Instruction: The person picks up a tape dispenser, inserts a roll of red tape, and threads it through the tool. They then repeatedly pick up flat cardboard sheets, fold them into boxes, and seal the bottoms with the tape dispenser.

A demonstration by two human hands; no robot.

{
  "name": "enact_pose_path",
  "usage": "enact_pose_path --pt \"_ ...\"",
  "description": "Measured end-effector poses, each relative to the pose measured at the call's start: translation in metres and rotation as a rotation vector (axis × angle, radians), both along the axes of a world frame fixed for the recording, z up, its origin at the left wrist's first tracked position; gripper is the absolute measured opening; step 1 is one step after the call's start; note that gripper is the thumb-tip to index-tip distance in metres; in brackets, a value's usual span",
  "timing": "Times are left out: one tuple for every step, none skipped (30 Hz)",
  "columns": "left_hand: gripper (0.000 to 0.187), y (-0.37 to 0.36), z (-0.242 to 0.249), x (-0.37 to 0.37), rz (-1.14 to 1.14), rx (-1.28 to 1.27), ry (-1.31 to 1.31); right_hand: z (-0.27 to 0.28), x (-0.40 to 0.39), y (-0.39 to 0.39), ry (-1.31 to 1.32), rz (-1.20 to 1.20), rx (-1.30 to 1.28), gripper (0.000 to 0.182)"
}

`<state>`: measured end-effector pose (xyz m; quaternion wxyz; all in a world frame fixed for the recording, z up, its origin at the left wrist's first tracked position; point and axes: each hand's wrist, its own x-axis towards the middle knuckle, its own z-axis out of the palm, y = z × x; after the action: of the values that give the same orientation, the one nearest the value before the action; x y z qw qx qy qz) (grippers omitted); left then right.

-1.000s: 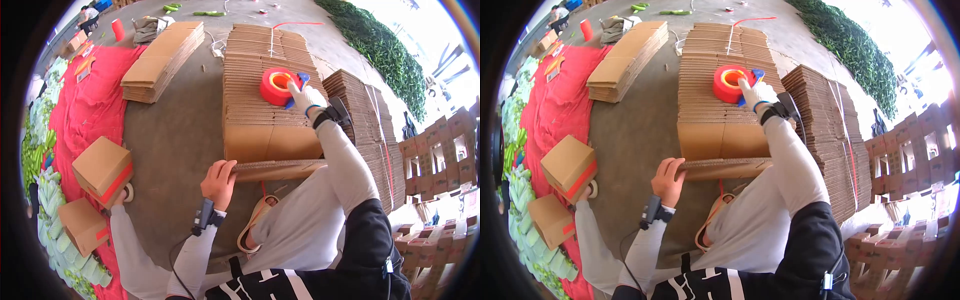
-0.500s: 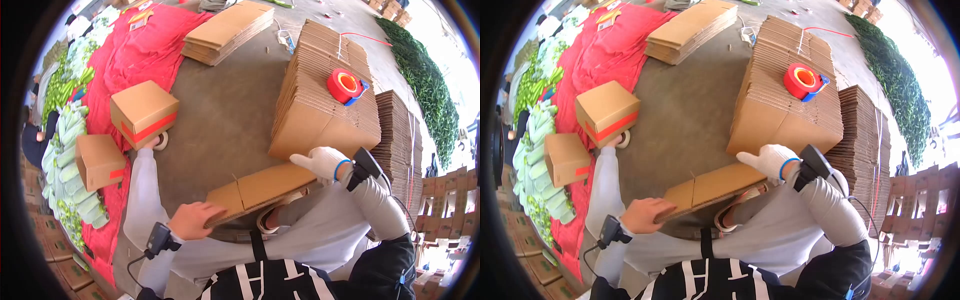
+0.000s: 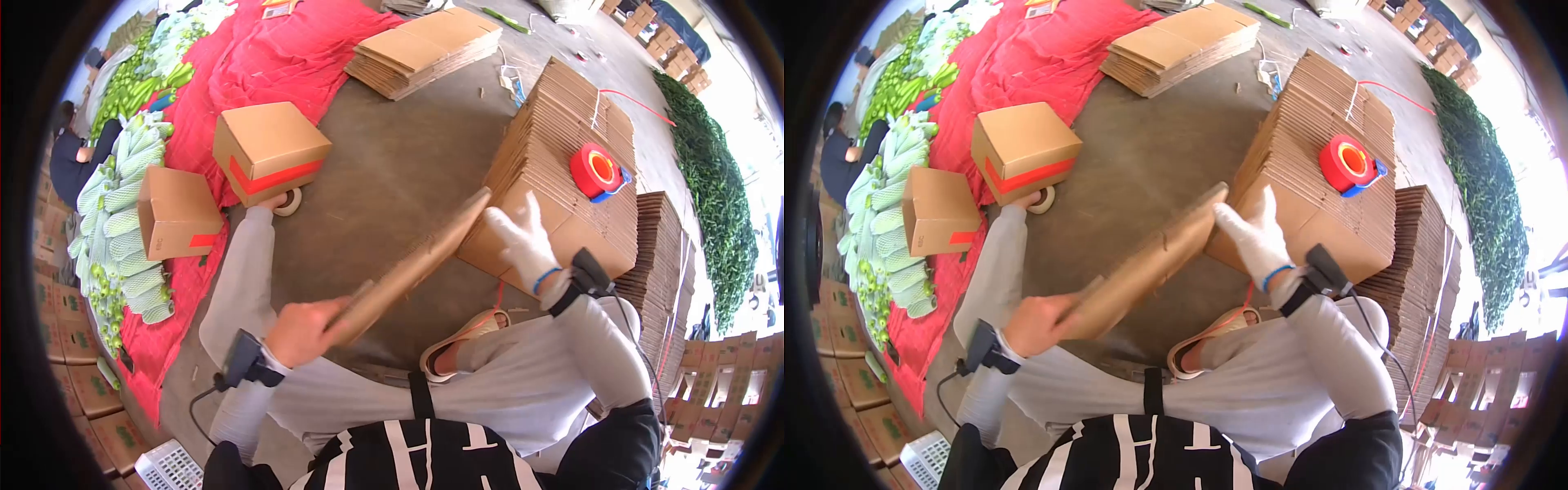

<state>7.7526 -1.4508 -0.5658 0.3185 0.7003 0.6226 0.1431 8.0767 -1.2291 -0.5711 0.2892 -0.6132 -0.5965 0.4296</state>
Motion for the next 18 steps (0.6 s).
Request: enact_pose_path --pt "0.051 -0.004 -0.001 0.009 -0.023 -0.054 -0.033 -0.006 -0.015 -0.005 0.097 0.036 -0.089 0.092" --pt "0.053 -0.007 -0.005 0.018 -0.051 -0.105 -0.067 -0.013 -0.028 -0.01 0.193 0.079 -0.176 0.097" --pt "0.066 -0.013 -0.017 0.027 -0.065 -0.158 -0.162 -0.02 -0.041 -0.014 0.271 0.112 -0.247 0.102" --pt "0.068 -0.015 -0.02 0.036 -0.027 -0.252 -0.258 -0.03 -0.051 -0.015 0.329 0.128 -0.281 0.107" --pt "0.07 -0.018 -0.022 0.046 0.014 -0.352 -0.358 -0.047 -0.058 -0.017 0.394 0.14 -0.24 0.106" --pt "0.073 -0.022 -0.026 0.051 0.058 -0.448 -0.458 -0.05 -0.06 -0.018 0.42 0.143 -0.245 0.105" --pt "0.072 -0.03 -0.048 0.052 0.027 -0.387 -0.651 -0.045 -0.065 -0.021 0.447 0.146 -0.25 0.104" --pt "0.07 -0.04 -0.067 0.054 0.052 -0.336 -0.715 -0.038 -0.064 -0.024 0.437 0.143 -0.306 0.102" --pt "0.069 -0.044 -0.071 0.056 0.079 -0.28 -0.775 -0.029 -0.067 -0.026 0.429 0.144 -0.36 0.1" --pt "0.067 -0.047 -0.075 0.055 0.105 -0.221 -0.83 -0.031 -0.067 -0.027 0.469 0.171 -0.333 0.098" --pt "0.064 -0.047 -0.079 0.054 0.129 -0.192 -0.827 -0.036 -0.063 -0.027 0.51 0.198 -0.304 0.095" --pt "0.061 -0.047 -0.081 0.052 0.151 -0.163 -0.824 -0.043 -0.059 -0.024 0.506 0.215 -0.253 0.092" --pt "0.059 -0.046 -0.077 0.052 0.171 -0.139 -0.822 -0.046 -0.056 -0.022 0.502 0.232 -0.202 0.088" --pt "0.057 -0.045 -0.071 0.051 0.188 -0.125 -0.663 -0.05 -0.051 -0.02 0.436 0.151 -0.201 0.08" --pt "0.055 -0.038 -0.049 0.049 0.204 -0.112 -0.506 -0.048 -0.046 -0.014 0.155 0.113 -0.165 0.074" --pt "0.054 -0.031 -0.031 0.048 0.218 -0.099 -0.351 -0.044 -0.041 -0.007 -0.128 0.071 -0.127 0.068" --pt "0.051 -0.023 -0.021 0.048 0.267 -0.095 -0.301 -0.045 -0.034 0.002 -0.125 0.02 -0.223 0.059" --pt "0.049 -0.016 -0.013 0.048 0.318 -0.09 -0.252 -0.041 -0.03 0.002 -0.177 0.036 -0.208 0.054"
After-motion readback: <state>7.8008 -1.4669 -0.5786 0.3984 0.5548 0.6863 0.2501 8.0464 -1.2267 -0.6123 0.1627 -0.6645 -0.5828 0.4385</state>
